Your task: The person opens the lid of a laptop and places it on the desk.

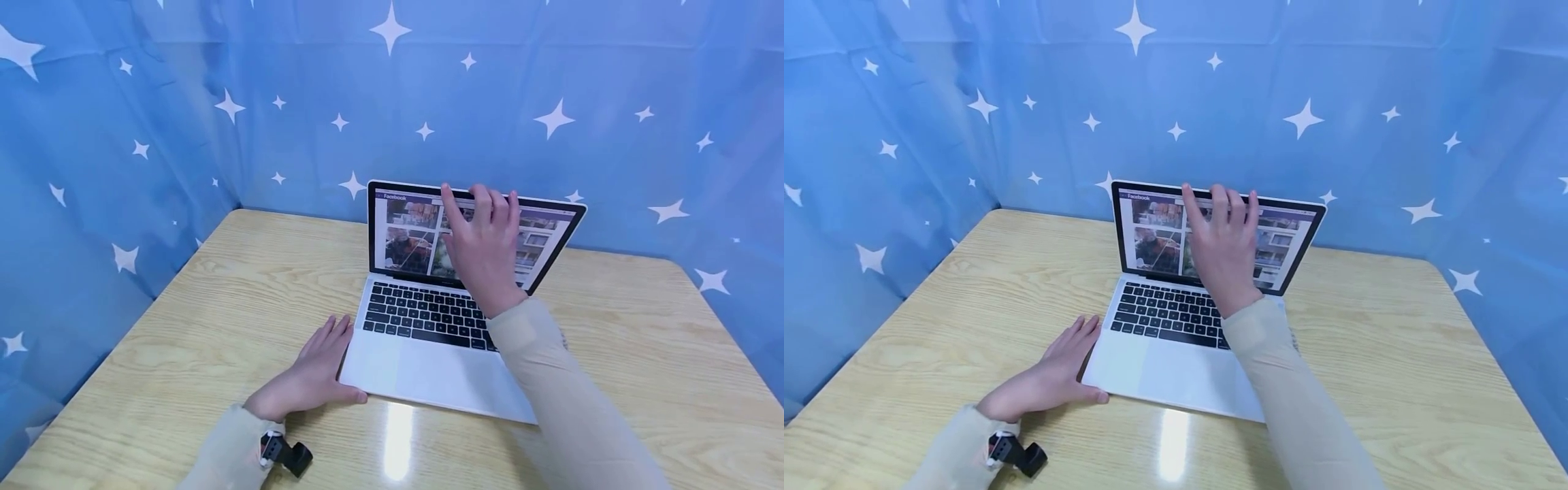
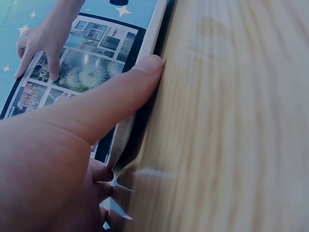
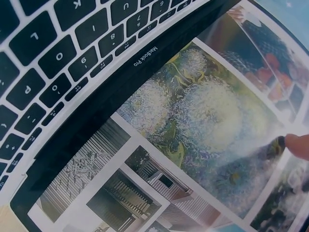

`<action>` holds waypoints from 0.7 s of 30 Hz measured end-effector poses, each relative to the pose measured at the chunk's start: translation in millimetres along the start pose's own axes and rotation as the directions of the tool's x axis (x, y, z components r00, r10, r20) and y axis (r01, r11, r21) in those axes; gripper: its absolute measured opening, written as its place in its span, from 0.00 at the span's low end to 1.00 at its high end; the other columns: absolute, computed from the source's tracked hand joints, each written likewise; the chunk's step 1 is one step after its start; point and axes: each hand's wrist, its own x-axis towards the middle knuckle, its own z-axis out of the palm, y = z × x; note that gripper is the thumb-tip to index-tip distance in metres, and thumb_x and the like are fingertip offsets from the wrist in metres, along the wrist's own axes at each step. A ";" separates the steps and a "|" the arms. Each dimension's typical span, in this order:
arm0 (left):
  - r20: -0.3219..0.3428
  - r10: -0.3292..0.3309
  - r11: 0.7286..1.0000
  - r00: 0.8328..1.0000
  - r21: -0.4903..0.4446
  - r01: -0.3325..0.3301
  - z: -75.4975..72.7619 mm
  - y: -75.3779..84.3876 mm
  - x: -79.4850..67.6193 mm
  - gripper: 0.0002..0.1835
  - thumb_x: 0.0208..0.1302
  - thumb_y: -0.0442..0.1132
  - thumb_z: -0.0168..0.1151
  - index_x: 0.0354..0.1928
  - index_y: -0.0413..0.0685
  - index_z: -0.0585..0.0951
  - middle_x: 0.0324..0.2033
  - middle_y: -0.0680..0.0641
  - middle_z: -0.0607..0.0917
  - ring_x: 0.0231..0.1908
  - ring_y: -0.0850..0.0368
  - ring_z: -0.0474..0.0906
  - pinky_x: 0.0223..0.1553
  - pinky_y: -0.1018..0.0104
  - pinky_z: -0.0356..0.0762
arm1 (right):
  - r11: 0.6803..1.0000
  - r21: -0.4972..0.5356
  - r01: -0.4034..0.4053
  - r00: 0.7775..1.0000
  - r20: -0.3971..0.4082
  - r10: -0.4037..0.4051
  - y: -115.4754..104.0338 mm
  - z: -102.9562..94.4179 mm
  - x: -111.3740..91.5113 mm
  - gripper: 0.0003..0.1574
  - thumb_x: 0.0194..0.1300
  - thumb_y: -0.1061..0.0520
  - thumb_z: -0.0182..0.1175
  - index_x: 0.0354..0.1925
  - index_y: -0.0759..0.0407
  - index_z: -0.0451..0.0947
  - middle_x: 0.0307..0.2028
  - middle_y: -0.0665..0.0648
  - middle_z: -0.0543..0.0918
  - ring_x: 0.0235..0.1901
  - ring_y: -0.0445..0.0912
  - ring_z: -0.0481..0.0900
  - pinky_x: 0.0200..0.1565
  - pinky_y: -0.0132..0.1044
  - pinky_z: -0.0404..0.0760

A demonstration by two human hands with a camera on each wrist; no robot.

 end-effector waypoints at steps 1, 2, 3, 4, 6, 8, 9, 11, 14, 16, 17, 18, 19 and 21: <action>0.001 0.002 1.000 1.000 0.000 -0.002 0.8 -0.1 0.3 0.61 0.37 0.67 0.64 0.68 0.41 0.47 0.68 0.45 0.42 0.66 0.49 0.30 0.62 0.51 0.34 | 1.000 0.000 -0.002 1.000 0.000 0.002 0.5 0.4 -0.4 0.52 0.48 0.45 0.66 0.67 0.45 0.52 0.54 0.66 0.60 0.53 0.60 0.58 0.60 0.59 0.46; 0.002 0.003 1.000 1.000 -0.001 -0.003 1.4 -0.2 0.5 0.62 0.37 0.67 0.64 0.68 0.41 0.47 0.68 0.45 0.42 0.66 0.49 0.30 0.63 0.51 0.33 | 1.000 -0.001 -0.003 1.000 0.001 0.003 0.8 0.8 -0.8 0.52 0.48 0.45 0.66 0.68 0.45 0.51 0.54 0.66 0.60 0.53 0.60 0.58 0.60 0.59 0.46; 0.004 0.002 1.000 1.000 -0.001 -0.002 1.8 0.0 0.7 0.62 0.37 0.67 0.64 0.68 0.41 0.47 0.68 0.45 0.42 0.66 0.49 0.30 0.63 0.51 0.33 | 1.000 0.001 -0.004 1.000 -0.001 0.004 1.1 1.2 -1.0 0.52 0.48 0.45 0.66 0.67 0.45 0.52 0.54 0.66 0.60 0.53 0.60 0.58 0.60 0.59 0.46; 0.005 0.000 1.000 1.000 0.000 0.000 2.1 0.1 0.7 0.62 0.37 0.67 0.64 0.68 0.41 0.47 0.68 0.45 0.42 0.66 0.49 0.30 0.63 0.51 0.33 | 1.000 0.005 -0.004 1.000 -0.003 0.004 1.2 1.9 -0.9 0.52 0.48 0.46 0.66 0.67 0.45 0.53 0.54 0.66 0.60 0.53 0.60 0.58 0.60 0.58 0.46; 0.006 -0.006 1.000 1.000 0.001 0.006 1.9 0.4 0.9 0.62 0.37 0.67 0.64 0.68 0.41 0.47 0.68 0.45 0.42 0.66 0.49 0.30 0.63 0.51 0.33 | 1.000 0.007 -0.005 1.000 -0.002 0.005 1.4 3.3 -0.3 0.52 0.47 0.46 0.66 0.67 0.45 0.53 0.54 0.66 0.60 0.52 0.60 0.58 0.60 0.58 0.46; 0.006 -0.009 1.000 1.000 0.006 0.009 1.4 0.7 1.0 0.62 0.37 0.67 0.64 0.68 0.41 0.47 0.68 0.45 0.42 0.66 0.49 0.30 0.63 0.51 0.33 | 1.000 0.007 -0.006 1.000 0.001 0.006 1.3 4.4 0.6 0.52 0.48 0.46 0.66 0.67 0.45 0.53 0.54 0.66 0.60 0.53 0.60 0.58 0.60 0.58 0.46; 0.006 -0.010 1.000 1.000 0.009 0.010 1.1 0.9 1.0 0.62 0.37 0.67 0.65 0.68 0.41 0.47 0.68 0.44 0.42 0.66 0.49 0.30 0.63 0.51 0.33 | 1.000 0.007 -0.006 1.000 0.000 0.006 1.2 4.8 1.1 0.52 0.47 0.46 0.66 0.67 0.46 0.53 0.54 0.66 0.60 0.52 0.60 0.58 0.60 0.58 0.46; 0.006 -0.013 1.000 1.000 0.014 0.013 0.5 1.1 0.8 0.62 0.37 0.67 0.65 0.68 0.41 0.46 0.68 0.44 0.42 0.66 0.48 0.30 0.63 0.51 0.33 | 1.000 0.008 -0.005 1.000 -0.001 0.005 1.1 5.5 2.3 0.51 0.48 0.46 0.66 0.67 0.46 0.54 0.54 0.66 0.60 0.52 0.60 0.58 0.60 0.59 0.46; 0.005 -0.016 1.000 1.000 0.022 0.016 0.3 0.9 0.8 0.62 0.36 0.67 0.65 0.68 0.42 0.46 0.68 0.44 0.42 0.66 0.49 0.30 0.63 0.52 0.33 | 1.000 0.009 -0.008 1.000 0.008 0.008 1.2 6.2 4.2 0.49 0.49 0.46 0.65 0.67 0.46 0.54 0.54 0.66 0.60 0.53 0.60 0.58 0.60 0.59 0.46; 0.005 -0.016 1.000 1.000 0.021 0.016 0.2 0.7 0.9 0.63 0.36 0.67 0.65 0.68 0.42 0.46 0.68 0.45 0.41 0.66 0.49 0.30 0.63 0.52 0.33 | 1.000 0.013 -0.010 1.000 0.014 0.010 1.5 6.5 5.2 0.49 0.50 0.46 0.64 0.67 0.46 0.54 0.54 0.66 0.60 0.53 0.60 0.58 0.60 0.59 0.45; 0.004 -0.016 1.000 1.000 0.020 0.015 0.2 0.7 1.1 0.63 0.36 0.66 0.65 0.68 0.42 0.46 0.68 0.45 0.41 0.66 0.49 0.30 0.63 0.52 0.33 | 1.000 0.012 -0.010 1.000 0.015 0.009 1.8 6.9 5.6 0.48 0.51 0.46 0.63 0.67 0.46 0.54 0.54 0.66 0.60 0.53 0.60 0.58 0.60 0.59 0.46; 0.004 -0.015 1.000 1.000 0.018 0.015 0.2 0.6 1.1 0.63 0.36 0.66 0.65 0.68 0.42 0.46 0.68 0.45 0.41 0.66 0.49 0.30 0.63 0.52 0.33 | 1.000 0.014 -0.010 1.000 0.017 0.010 2.2 7.4 5.9 0.48 0.51 0.46 0.63 0.67 0.46 0.54 0.54 0.66 0.60 0.53 0.60 0.58 0.60 0.59 0.45; 0.006 -0.014 1.000 1.000 0.016 0.014 0.3 0.6 1.3 0.63 0.36 0.66 0.65 0.68 0.42 0.46 0.68 0.45 0.41 0.66 0.49 0.30 0.63 0.52 0.33 | 1.000 0.015 -0.010 1.000 0.017 0.009 2.5 7.9 6.1 0.48 0.51 0.46 0.63 0.67 0.46 0.54 0.54 0.66 0.61 0.53 0.60 0.58 0.60 0.59 0.46; 0.009 -0.012 1.000 1.000 0.012 0.012 0.4 0.5 1.6 0.63 0.36 0.66 0.65 0.68 0.42 0.46 0.68 0.45 0.41 0.66 0.49 0.30 0.63 0.51 0.33 | 1.000 0.015 -0.009 1.000 0.017 0.009 3.3 8.6 6.4 0.48 0.51 0.46 0.63 0.67 0.46 0.53 0.54 0.66 0.61 0.53 0.60 0.58 0.60 0.60 0.46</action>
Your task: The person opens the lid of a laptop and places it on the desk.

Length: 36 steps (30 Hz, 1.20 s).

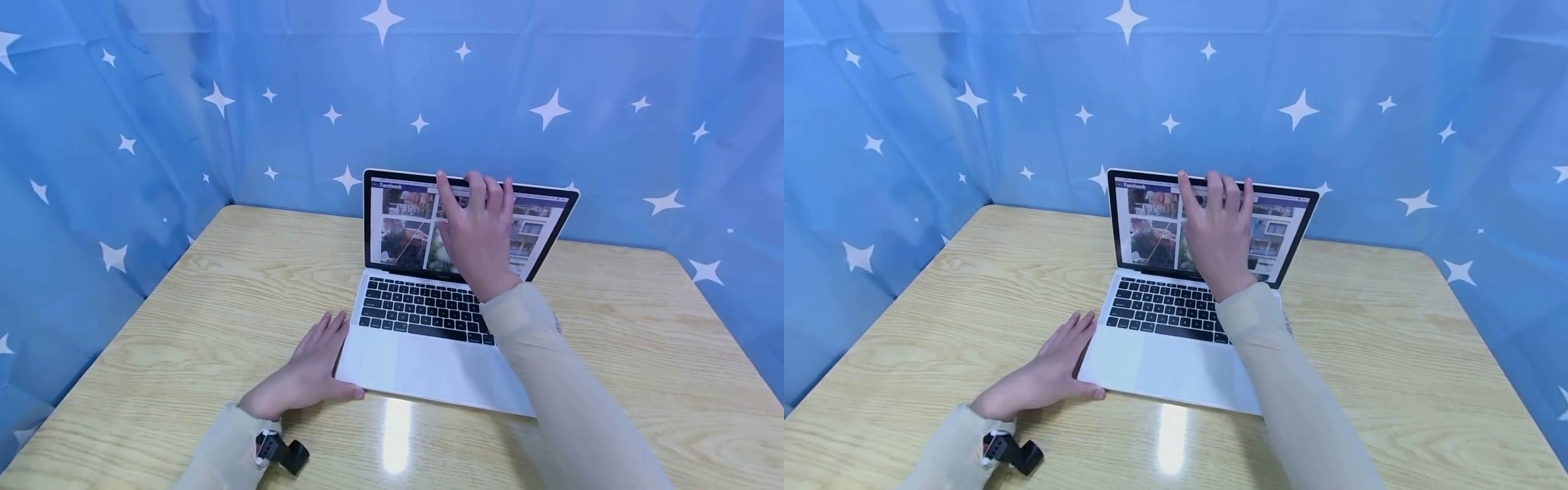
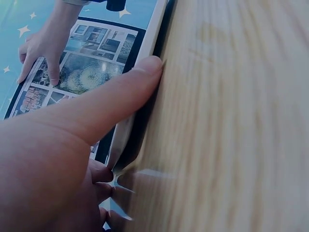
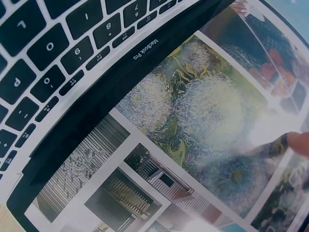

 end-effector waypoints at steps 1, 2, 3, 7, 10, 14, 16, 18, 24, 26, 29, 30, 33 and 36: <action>0.000 0.000 1.000 1.000 -0.001 0.000 0.0 -0.2 0.1 0.63 0.36 0.66 0.65 0.68 0.42 0.46 0.68 0.45 0.41 0.66 0.49 0.30 0.63 0.51 0.33 | 1.000 0.000 0.000 1.000 0.001 0.000 0.3 0.9 0.5 0.48 0.51 0.46 0.63 0.67 0.46 0.53 0.54 0.66 0.61 0.53 0.60 0.58 0.60 0.60 0.46; 0.001 0.000 1.000 1.000 -0.001 0.000 -0.1 -0.4 0.2 0.62 0.36 0.66 0.65 0.68 0.42 0.46 0.68 0.45 0.41 0.66 0.49 0.30 0.63 0.51 0.33 | 1.000 0.003 0.001 1.000 -0.006 -0.001 0.6 2.0 0.9 0.48 0.51 0.47 0.63 0.67 0.47 0.54 0.54 0.66 0.61 0.52 0.60 0.58 0.59 0.60 0.47; 0.002 0.000 1.000 1.000 -0.001 0.000 -0.1 -0.5 0.0 0.62 0.36 0.66 0.65 0.68 0.43 0.46 0.68 0.45 0.41 0.66 0.49 0.30 0.63 0.51 0.33 | 1.000 0.005 -0.001 1.000 -0.003 0.001 0.9 2.8 1.3 0.48 0.51 0.47 0.63 0.67 0.46 0.54 0.54 0.66 0.61 0.52 0.60 0.58 0.59 0.60 0.47; 0.001 0.003 1.000 1.000 -0.008 -0.003 -0.4 -1.0 0.2 0.62 0.37 0.66 0.65 0.68 0.43 0.46 0.68 0.45 0.41 0.66 0.49 0.30 0.63 0.51 0.33 | 1.000 0.016 -0.008 1.000 -0.004 0.008 2.0 6.7 3.4 0.49 0.50 0.46 0.64 0.67 0.46 0.54 0.53 0.66 0.61 0.53 0.60 0.58 0.60 0.59 0.46; 0.004 -0.001 1.000 1.000 -0.005 0.001 -0.9 -1.1 -0.1 0.62 0.37 0.66 0.65 0.68 0.43 0.46 0.68 0.45 0.41 0.66 0.49 0.30 0.63 0.51 0.33 | 0.999 0.036 -0.010 1.000 -0.014 0.010 2.0 9.8 4.4 0.49 0.49 0.46 0.65 0.67 0.46 0.54 0.53 0.66 0.61 0.53 0.61 0.58 0.60 0.60 0.46; 0.008 -0.010 1.000 1.000 0.003 0.010 -1.3 -0.7 -0.4 0.62 0.36 0.67 0.65 0.68 0.43 0.46 0.68 0.46 0.41 0.66 0.49 0.29 0.63 0.51 0.33 | 0.998 0.059 -0.009 1.000 -0.019 0.010 2.6 12.6 5.2 0.49 0.49 0.47 0.65 0.66 0.48 0.55 0.53 0.66 0.61 0.53 0.61 0.57 0.60 0.60 0.44; 0.006 -0.011 1.000 1.000 0.002 0.011 -1.2 -0.5 0.1 0.62 0.37 0.67 0.65 0.69 0.43 0.45 0.68 0.46 0.41 0.66 0.50 0.29 0.63 0.52 0.33 | 0.998 0.070 -0.007 1.000 -0.018 0.008 3.5 13.7 5.5 0.48 0.49 0.47 0.65 0.66 0.49 0.55 0.53 0.66 0.60 0.54 0.61 0.56 0.60 0.60 0.44; 0.004 -0.011 1.000 1.000 0.004 0.010 -0.7 -0.4 0.5 0.62 0.37 0.67 0.65 0.68 0.43 0.45 0.68 0.46 0.41 0.66 0.50 0.29 0.63 0.52 0.33 | 0.996 0.083 -0.007 1.000 -0.015 0.008 4.1 14.5 5.7 0.48 0.50 0.47 0.65 0.66 0.49 0.56 0.53 0.67 0.60 0.54 0.61 0.56 0.60 0.60 0.43; 0.008 -0.019 1.000 1.000 0.003 0.019 1.2 -1.3 1.0 0.62 0.36 0.68 0.64 0.69 0.43 0.46 0.68 0.47 0.41 0.66 0.51 0.29 0.63 0.52 0.33 | 0.994 0.112 -0.001 1.000 -0.015 0.003 4.9 17.1 7.0 0.49 0.48 0.48 0.67 0.66 0.50 0.57 0.53 0.67 0.60 0.55 0.61 0.56 0.60 0.60 0.43; 0.009 -0.022 1.000 1.000 0.002 0.022 1.7 -1.8 0.8 0.62 0.36 0.68 0.64 0.69 0.44 0.46 0.68 0.47 0.41 0.66 0.51 0.29 0.63 0.52 0.33 | 0.993 0.114 -0.002 1.000 -0.005 0.002 5.4 18.1 7.8 0.49 0.48 0.47 0.67 0.66 0.50 0.56 0.53 0.67 0.60 0.55 0.61 0.56 0.60 0.60 0.42; 0.007 -0.022 1.000 1.000 0.001 0.022 1.5 -2.1 0.4 0.62 0.36 0.68 0.64 0.69 0.44 0.46 0.68 0.47 0.41 0.66 0.51 0.29 0.63 0.52 0.33 | 0.993 0.118 -0.003 1.000 0.017 0.001 6.5 20.1 8.7 0.49 0.49 0.47 0.66 0.66 0.49 0.55 0.54 0.67 0.60 0.55 0.61 0.56 0.60 0.60 0.42; 0.007 -0.021 1.000 1.000 0.002 0.021 1.4 -2.3 0.3 0.62 0.36 0.68 0.64 0.69 0.44 0.46 0.68 0.47 0.41 0.66 0.51 0.29 0.63 0.52 0.33 | 0.993 0.118 -0.006 1.000 0.027 0.003 7.1 20.8 9.2 0.49 0.50 0.47 0.66 0.67 0.49 0.55 0.54 0.66 0.60 0.55 0.61 0.56 0.60 0.59 0.41; 0.007 -0.018 1.000 1.000 0.003 0.018 0.7 -2.2 0.4 0.62 0.36 0.68 0.64 0.69 0.43 0.46 0.68 0.47 0.41 0.66 0.50 0.29 0.63 0.52 0.32 | 0.993 0.119 -0.016 0.998 0.054 0.009 9.3 22.3 11.0 0.49 0.49 0.46 0.66 0.66 0.49 0.55 0.54 0.66 0.60 0.55 0.61 0.56 0.60 0.59 0.42; 0.005 -0.015 1.000 1.000 0.006 0.015 0.1 -2.2 1.0 0.62 0.36 0.68 0.64 0.69 0.44 0.46 0.68 0.46 0.41 0.66 0.50 0.29 0.63 0.53 0.33 | 0.992 0.121 -0.025 0.997 0.076 0.016 11.4 22.7 13.7 0.49 0.49 0.46 0.66 0.66 0.49 0.56 0.54 0.66 0.60 0.55 0.60 0.56 0.60 0.59 0.42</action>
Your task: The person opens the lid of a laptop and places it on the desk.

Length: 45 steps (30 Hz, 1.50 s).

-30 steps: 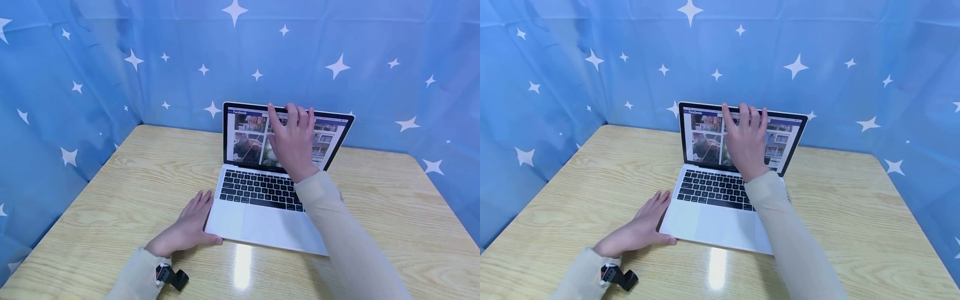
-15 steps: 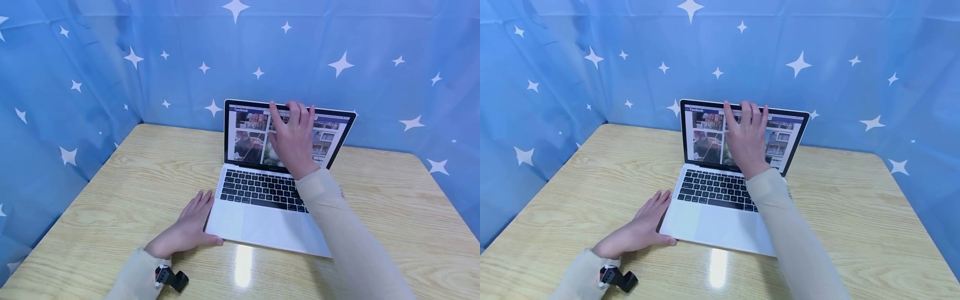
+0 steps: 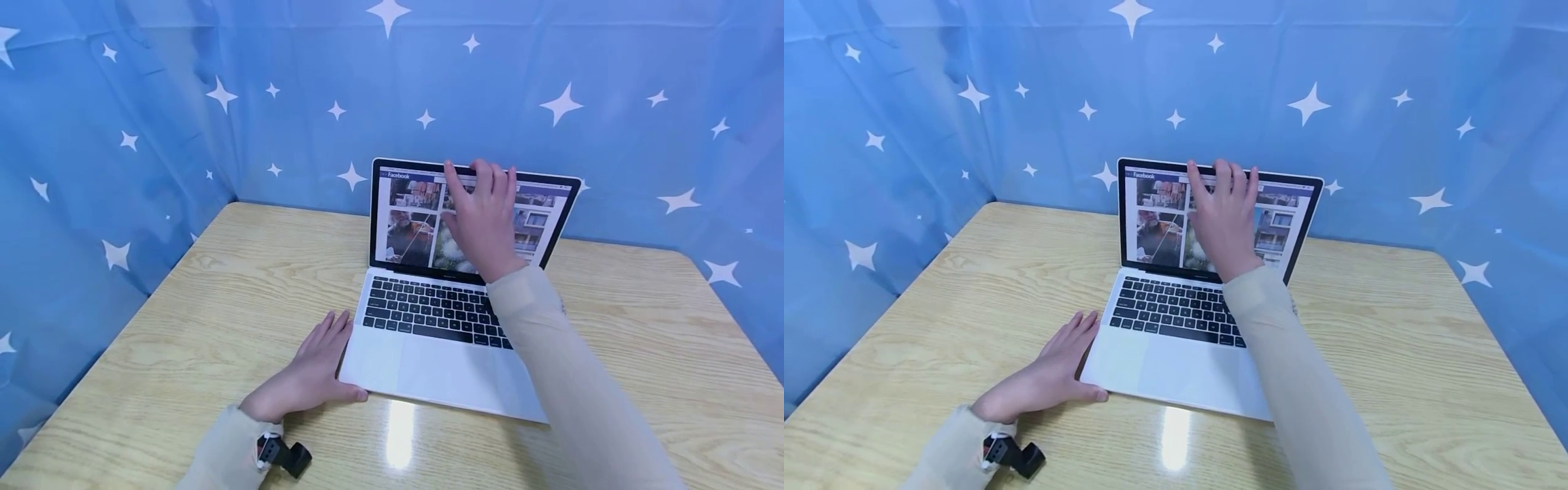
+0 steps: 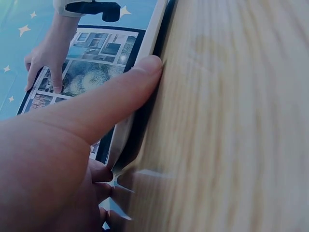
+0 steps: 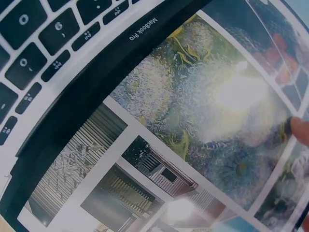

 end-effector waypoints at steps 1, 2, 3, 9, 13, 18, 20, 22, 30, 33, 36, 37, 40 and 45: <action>0.000 0.002 1.000 1.000 -0.001 -0.002 0.0 0.0 0.2 0.62 0.36 0.68 0.64 0.69 0.44 0.46 0.68 0.46 0.41 0.66 0.50 0.29 0.63 0.53 0.33 | 1.000 0.005 -0.002 1.000 0.005 0.002 0.6 0.3 0.6 0.49 0.49 0.46 0.66 0.66 0.49 0.56 0.55 0.67 0.60 0.55 0.60 0.56 0.60 0.60 0.42; 0.000 0.004 1.000 1.000 -0.001 -0.004 0.0 0.0 0.3 0.62 0.37 0.67 0.64 0.69 0.43 0.46 0.68 0.46 0.41 0.66 0.50 0.29 0.63 0.53 0.33 | 1.000 0.008 -0.003 1.000 0.011 0.003 1.2 0.3 1.1 0.49 0.49 0.46 0.66 0.66 0.49 0.56 0.55 0.67 0.59 0.55 0.60 0.56 0.60 0.60 0.42; -0.001 0.005 1.000 1.000 0.001 -0.005 0.1 -0.2 0.4 0.62 0.37 0.68 0.64 0.69 0.43 0.46 0.68 0.46 0.41 0.66 0.50 0.29 0.63 0.53 0.33 | 1.000 0.012 -0.004 1.000 0.017 0.003 1.7 0.6 1.5 0.49 0.50 0.46 0.66 0.66 0.49 0.56 0.55 0.67 0.59 0.55 0.61 0.56 0.60 0.60 0.42; 0.001 0.007 1.000 1.000 -0.005 -0.007 -0.3 -0.5 0.4 0.62 0.37 0.68 0.64 0.69 0.43 0.46 0.68 0.46 0.42 0.66 0.50 0.29 0.63 0.52 0.33 | 1.000 0.031 -0.006 1.000 0.028 0.005 4.6 5.0 3.0 0.48 0.50 0.46 0.65 0.66 0.49 0.56 0.55 0.67 0.59 0.55 0.60 0.56 0.60 0.59 0.41; 0.002 0.006 1.000 1.000 -0.004 -0.006 -0.6 -0.6 0.6 0.62 0.36 0.68 0.64 0.69 0.43 0.46 0.68 0.46 0.41 0.66 0.50 0.29 0.63 0.52 0.33 | 0.999 0.052 -0.008 0.999 0.039 0.006 6.2 7.2 4.8 0.48 0.50 0.47 0.66 0.66 0.49 0.56 0.55 0.66 0.59 0.54 0.60 0.56 0.60 0.59 0.40; 0.012 0.006 1.000 1.000 -0.005 -0.006 0.3 -0.5 2.2 0.63 0.37 0.69 0.63 0.69 0.44 0.46 0.68 0.47 0.41 0.66 0.51 0.29 0.63 0.52 0.33 | 0.998 0.057 -0.026 0.997 0.074 0.022 8.6 7.3 5.7 0.48 0.51 0.46 0.65 0.67 0.48 0.55 0.56 0.66 0.58 0.55 0.60 0.55 0.61 0.58 0.39; 0.014 0.004 1.000 1.000 -0.006 -0.004 0.7 -0.7 2.9 0.63 0.37 0.69 0.63 0.69 0.44 0.45 0.68 0.47 0.40 0.66 0.51 0.28 0.63 0.53 0.32 | 0.998 0.054 -0.034 0.996 0.087 0.030 9.5 7.6 6.1 0.48 0.51 0.46 0.65 0.67 0.47 0.54 0.56 0.66 0.58 0.56 0.60 0.55 0.61 0.58 0.39; 0.010 0.005 1.000 1.000 0.000 -0.005 1.3 -1.3 3.7 0.63 0.37 0.69 0.63 0.69 0.44 0.45 0.68 0.47 0.40 0.66 0.51 0.28 0.63 0.53 0.32 | 0.998 0.050 -0.042 0.994 0.100 0.037 10.1 8.2 6.8 0.49 0.51 0.45 0.64 0.67 0.46 0.53 0.56 0.66 0.58 0.56 0.60 0.54 0.61 0.57 0.38; 0.003 0.000 1.000 1.000 0.001 0.000 4.4 -4.6 2.6 0.63 0.36 0.69 0.64 0.69 0.45 0.45 0.68 0.47 0.40 0.66 0.52 0.28 0.63 0.53 0.32 | 0.997 0.062 -0.049 0.992 0.121 0.041 9.4 14.2 8.0 0.49 0.52 0.45 0.64 0.67 0.45 0.53 0.56 0.66 0.58 0.56 0.60 0.54 0.61 0.57 0.39; 0.000 -0.001 1.000 1.000 0.004 0.001 4.6 -4.2 2.2 0.63 0.36 0.68 0.64 0.69 0.44 0.45 0.68 0.47 0.40 0.66 0.51 0.28 0.63 0.53 0.32 | 0.997 0.059 -0.051 0.992 0.122 0.043 9.7 14.7 7.8 0.49 0.52 0.45 0.64 0.67 0.45 0.53 0.56 0.66 0.58 0.56 0.60 0.55 0.61 0.57 0.39; -0.002 -0.001 1.000 1.000 0.004 0.001 4.5 -3.8 2.5 0.63 0.36 0.68 0.65 0.69 0.44 0.45 0.68 0.47 0.40 0.66 0.51 0.28 0.63 0.53 0.31 | 0.997 0.062 -0.056 0.991 0.128 0.048 9.8 14.8 8.4 0.48 0.52 0.45 0.64 0.67 0.45 0.53 0.56 0.65 0.58 0.56 0.60 0.54 0.61 0.57 0.39; -0.003 0.000 1.000 1.000 0.004 0.000 4.5 -3.7 2.7 0.63 0.36 0.67 0.65 0.69 0.44 0.45 0.68 0.47 0.40 0.66 0.51 0.28 0.63 0.53 0.31 | 0.996 0.061 -0.058 0.990 0.132 0.049 9.9 14.9 8.8 0.48 0.52 0.45 0.64 0.67 0.45 0.53 0.57 0.65 0.58 0.56 0.60 0.54 0.62 0.56 0.38; -0.005 0.000 1.000 1.000 0.002 0.000 4.5 -3.5 3.2 0.63 0.36 0.67 0.65 0.69 0.44 0.45 0.68 0.47 0.40 0.66 0.51 0.28 0.63 0.53 0.31 | 0.995 0.064 -0.072 0.986 0.153 0.061 10.3 15.2 9.9 0.48 0.52 0.44 0.63 0.67 0.44 0.52 0.57 0.65 0.58 0.57 0.59 0.53 0.62 0.55 0.36; -0.002 -0.001 1.000 1.000 -0.003 0.001 4.3 -3.8 3.6 0.63 0.35 0.68 0.65 0.69 0.44 0.45 0.68 0.47 0.40 0.66 0.51 0.28 0.63 0.53 0.31 | 0.992 0.084 -0.096 0.978 0.193 0.078 11.2 15.7 11.1 0.48 0.53 0.44 0.63 0.67 0.45 0.53 0.58 0.64 0.57 0.58 0.59 0.53 0.62 0.54 0.35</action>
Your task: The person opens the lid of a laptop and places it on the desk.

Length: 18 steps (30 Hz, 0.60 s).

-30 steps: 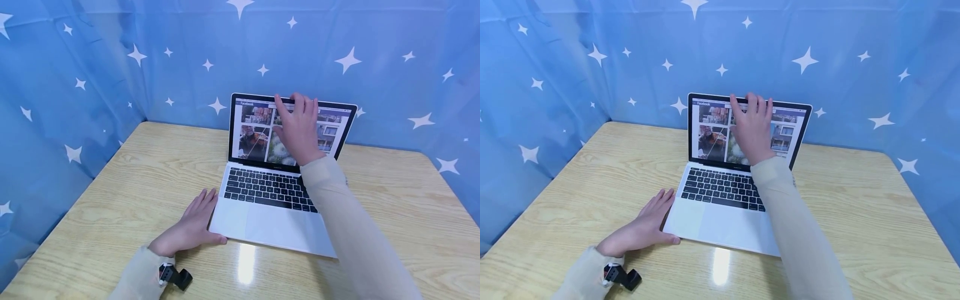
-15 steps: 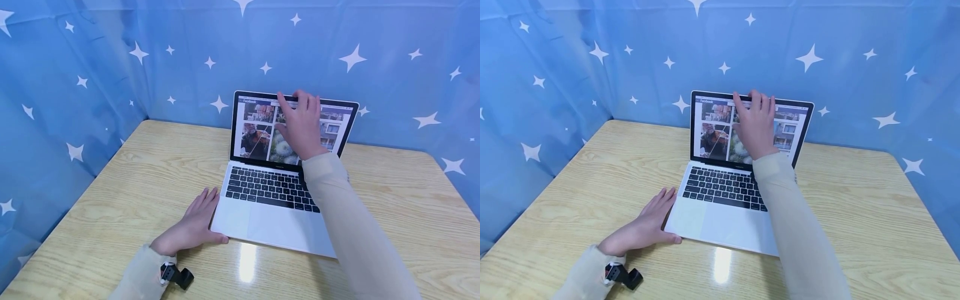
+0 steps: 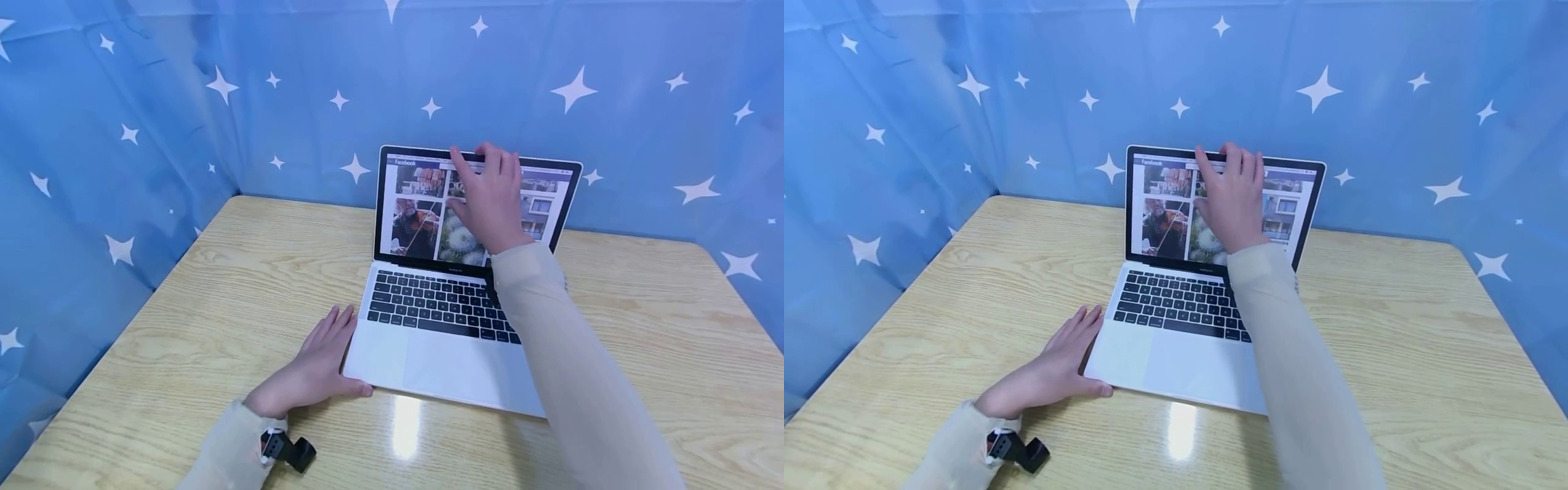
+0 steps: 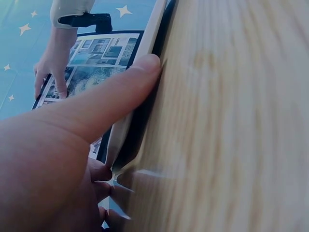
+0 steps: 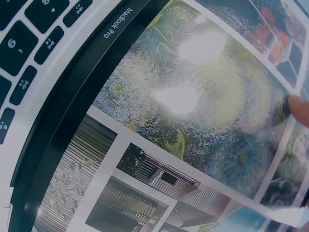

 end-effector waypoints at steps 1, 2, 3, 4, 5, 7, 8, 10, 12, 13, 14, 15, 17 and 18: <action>0.002 -0.002 1.000 1.000 -0.003 0.002 -0.1 -0.3 -0.2 0.63 0.35 0.68 0.65 0.69 0.44 0.45 0.68 0.47 0.40 0.66 0.51 0.28 0.63 0.53 0.31 | 1.000 0.007 -0.001 1.000 0.003 0.001 -0.2 0.1 0.4 0.48 0.52 0.44 0.63 0.67 0.45 0.53 0.58 0.64 0.57 0.58 0.59 0.53 0.62 0.54 0.36; 0.003 -0.003 1.000 1.000 -0.004 0.003 -0.2 -0.7 -0.4 0.63 0.35 0.68 0.65 0.69 0.44 0.45 0.68 0.47 0.40 0.66 0.51 0.28 0.63 0.53 0.31 | 1.000 0.011 -0.002 1.000 0.005 0.002 -0.5 0.2 1.0 0.48 0.52 0.44 0.63 0.67 0.45 0.54 0.58 0.64 0.57 0.57 0.59 0.53 0.62 0.54 0.36; 0.003 -0.003 1.000 1.000 -0.006 0.003 -0.4 -1.0 -0.3 0.63 0.36 0.68 0.64 0.69 0.44 0.45 0.68 0.47 0.40 0.66 0.51 0.28 0.63 0.53 0.31 | 1.000 0.012 -0.004 1.000 0.006 0.004 -0.6 0.0 1.6 0.48 0.52 0.44 0.63 0.67 0.45 0.54 0.58 0.64 0.57 0.57 0.59 0.54 0.62 0.54 0.37; 0.004 -0.002 1.000 1.000 -0.007 0.003 -0.5 -1.3 -0.3 0.63 0.36 0.68 0.64 0.69 0.44 0.45 0.68 0.48 0.40 0.66 0.52 0.28 0.63 0.53 0.31 | 1.000 0.012 -0.008 1.000 0.009 0.008 -0.8 -0.4 2.0 0.48 0.52 0.44 0.63 0.67 0.45 0.54 0.58 0.64 0.57 0.57 0.59 0.54 0.62 0.54 0.37; 0.004 -0.003 1.000 1.000 -0.008 0.003 -0.7 -1.5 -0.3 0.63 0.36 0.69 0.64 0.69 0.44 0.45 0.68 0.48 0.40 0.66 0.52 0.28 0.63 0.53 0.31 | 1.000 0.012 -0.013 1.000 0.013 0.012 -1.0 -0.5 2.5 0.48 0.52 0.44 0.64 0.67 0.45 0.54 0.59 0.64 0.57 0.57 0.59 0.54 0.63 0.53 0.37; 0.004 -0.003 1.000 1.000 -0.011 0.003 -1.0 -1.9 -0.2 0.63 0.36 0.69 0.64 0.69 0.44 0.45 0.68 0.48 0.39 0.66 0.52 0.28 0.63 0.53 0.32 | 1.000 0.011 -0.023 1.000 0.021 0.023 -1.1 -1.2 3.6 0.48 0.51 0.44 0.64 0.67 0.45 0.53 0.59 0.64 0.57 0.57 0.58 0.54 0.63 0.52 0.37; 0.003 -0.002 1.000 1.000 -0.011 0.002 -0.9 -2.2 -0.2 0.63 0.36 0.69 0.63 0.69 0.45 0.45 0.68 0.48 0.40 0.66 0.52 0.28 0.63 0.53 0.32 | 1.000 0.011 -0.027 0.999 0.027 0.027 -1.2 -1.4 3.9 0.49 0.51 0.44 0.64 0.67 0.45 0.53 0.59 0.64 0.57 0.57 0.58 0.54 0.63 0.52 0.37; 0.004 0.000 1.000 1.000 -0.014 0.000 -0.7 -2.8 -0.2 0.63 0.35 0.69 0.63 0.69 0.45 0.45 0.68 0.48 0.39 0.66 0.52 0.28 0.63 0.52 0.32 | 0.999 0.014 -0.037 0.998 0.042 0.037 -1.3 -1.3 4.2 0.49 0.51 0.44 0.64 0.67 0.44 0.52 0.59 0.63 0.56 0.57 0.58 0.53 0.63 0.52 0.36; 0.005 0.002 1.000 1.000 -0.017 -0.002 -0.5 -3.2 -0.3 0.64 0.35 0.69 0.64 0.69 0.45 0.45 0.68 0.48 0.39 0.66 0.52 0.28 0.63 0.52 0.32 | 0.999 0.017 -0.042 0.998 0.054 0.041 -1.3 -0.8 4.6 0.49 0.51 0.44 0.64 0.67 0.44 0.52 0.59 0.63 0.56 0.58 0.58 0.52 0.63 0.52 0.36; 0.006 0.004 1.000 1.000 -0.018 -0.004 -0.5 -3.2 -0.2 0.64 0.35 0.69 0.64 0.69 0.45 0.44 0.68 0.48 0.39 0.66 0.52 0.28 0.63 0.52 0.32 | 0.999 0.018 -0.045 0.997 0.062 0.044 -1.0 -0.8 5.0 0.49 0.51 0.44 0.64 0.67 0.44 0.52 0.59 0.63 0.56 0.58 0.58 0.52 0.63 0.52 0.35; 0.005 0.006 1.000 1.000 -0.019 -0.006 -0.4 -3.3 -0.1 0.64 0.35 0.69 0.64 0.69 0.44 0.44 0.68 0.48 0.39 0.66 0.52 0.28 0.63 0.52 0.32 | 0.999 0.018 -0.048 0.997 0.069 0.047 -0.8 -0.6 5.4 0.50 0.51 0.44 0.64 0.67 0.43 0.51 0.59 0.63 0.56 0.58 0.58 0.52 0.63 0.52 0.35; 0.005 0.008 1.000 1.000 -0.019 -0.008 -0.3 -3.4 -0.1 0.64 0.35 0.68 0.64 0.69 0.44 0.44 0.68 0.48 0.39 0.66 0.52 0.27 0.63 0.52 0.32 | 0.999 0.017 -0.051 0.996 0.077 0.050 -0.6 -0.4 5.9 0.50 0.51 0.43 0.64 0.68 0.43 0.51 0.59 0.63 0.56 0.58 0.58 0.52 0.62 0.52 0.35; 0.003 0.009 1.000 1.000 -0.019 -0.009 -0.3 -3.4 -0.1 0.64 0.35 0.68 0.65 0.69 0.44 0.44 0.68 0.48 0.39 0.66 0.52 0.27 0.63 0.52 0.31 | 0.998 0.019 -0.058 0.994 0.092 0.056 -0.3 -0.4 7.1 0.50 0.51 0.43 0.63 0.68 0.42 0.50 0.60 0.63 0.56 0.58 0.58 0.51 0.62 0.53 0.35; 0.001 0.010 1.000 1.000 -0.016 -0.010 -0.3 -3.4 -0.1 0.64 0.35 0.68 0.65 0.69 0.44 0.43 0.68 0.48 0.39 0.66 0.52 0.28 0.63 0.53 0.31 | 0.998 0.017 -0.061 0.993 0.100 0.059 0.0 -0.2 8.0 0.51 0.51 0.42 0.63 0.68 0.42 0.49 0.60 0.63 0.55 0.58 0.58 0.51 0.62 0.53 0.36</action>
